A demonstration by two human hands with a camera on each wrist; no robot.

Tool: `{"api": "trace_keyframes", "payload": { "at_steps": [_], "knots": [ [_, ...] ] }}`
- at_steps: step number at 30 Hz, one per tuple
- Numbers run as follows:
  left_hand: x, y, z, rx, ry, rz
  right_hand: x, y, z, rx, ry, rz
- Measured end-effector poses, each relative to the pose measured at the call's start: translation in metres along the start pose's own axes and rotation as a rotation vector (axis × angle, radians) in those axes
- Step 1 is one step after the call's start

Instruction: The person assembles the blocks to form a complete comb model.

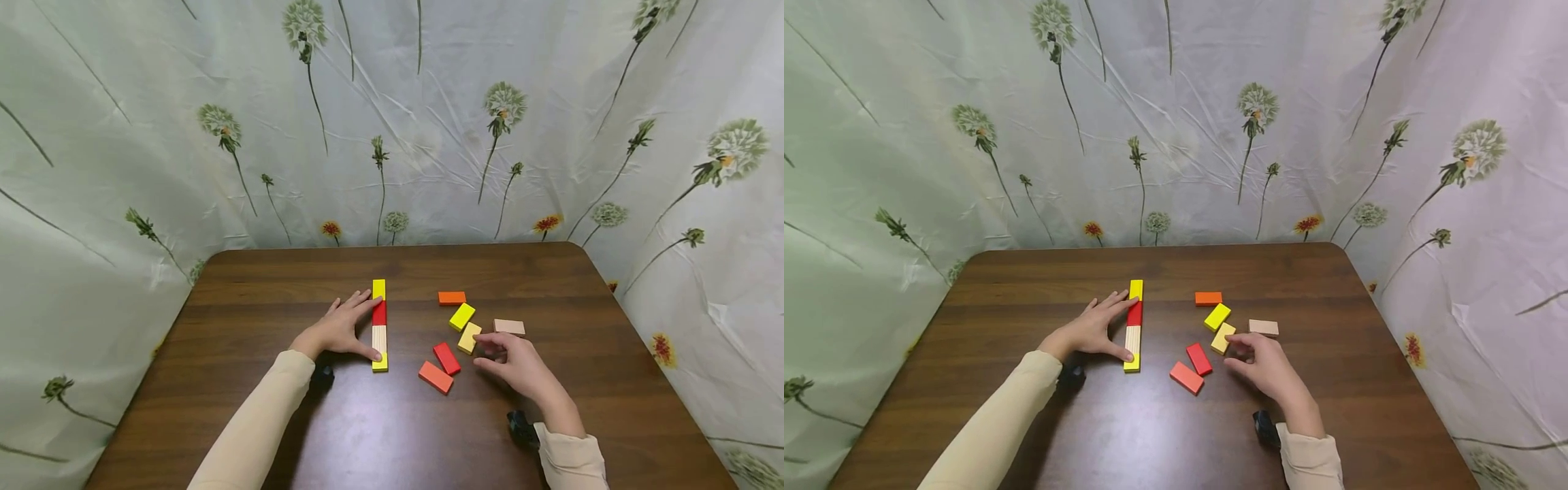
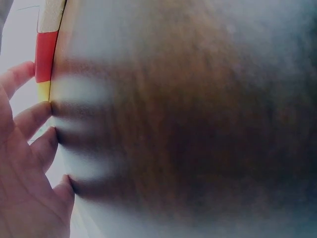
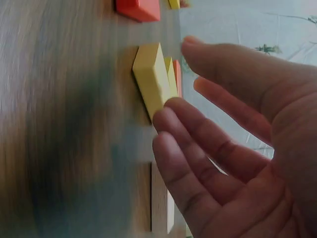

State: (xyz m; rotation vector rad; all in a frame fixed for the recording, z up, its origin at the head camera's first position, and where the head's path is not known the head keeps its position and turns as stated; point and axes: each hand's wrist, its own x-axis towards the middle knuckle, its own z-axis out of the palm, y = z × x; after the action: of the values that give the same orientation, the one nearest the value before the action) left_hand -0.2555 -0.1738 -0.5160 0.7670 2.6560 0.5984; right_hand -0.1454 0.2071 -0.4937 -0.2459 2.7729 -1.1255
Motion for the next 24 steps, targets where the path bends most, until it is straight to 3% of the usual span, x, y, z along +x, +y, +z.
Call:
{"api": "trace_keyframes", "payload": {
  "at_steps": [13,24],
  "knots": [
    [0.002,-0.001,0.001,-0.002,0.009,0.002,0.011,-0.012,0.022,0.090,-0.138,-0.101],
    [0.000,0.001,0.000,-0.010,0.004,-0.007,0.013,-0.018,0.029,0.125,-0.186,-0.119]
  ]
}}
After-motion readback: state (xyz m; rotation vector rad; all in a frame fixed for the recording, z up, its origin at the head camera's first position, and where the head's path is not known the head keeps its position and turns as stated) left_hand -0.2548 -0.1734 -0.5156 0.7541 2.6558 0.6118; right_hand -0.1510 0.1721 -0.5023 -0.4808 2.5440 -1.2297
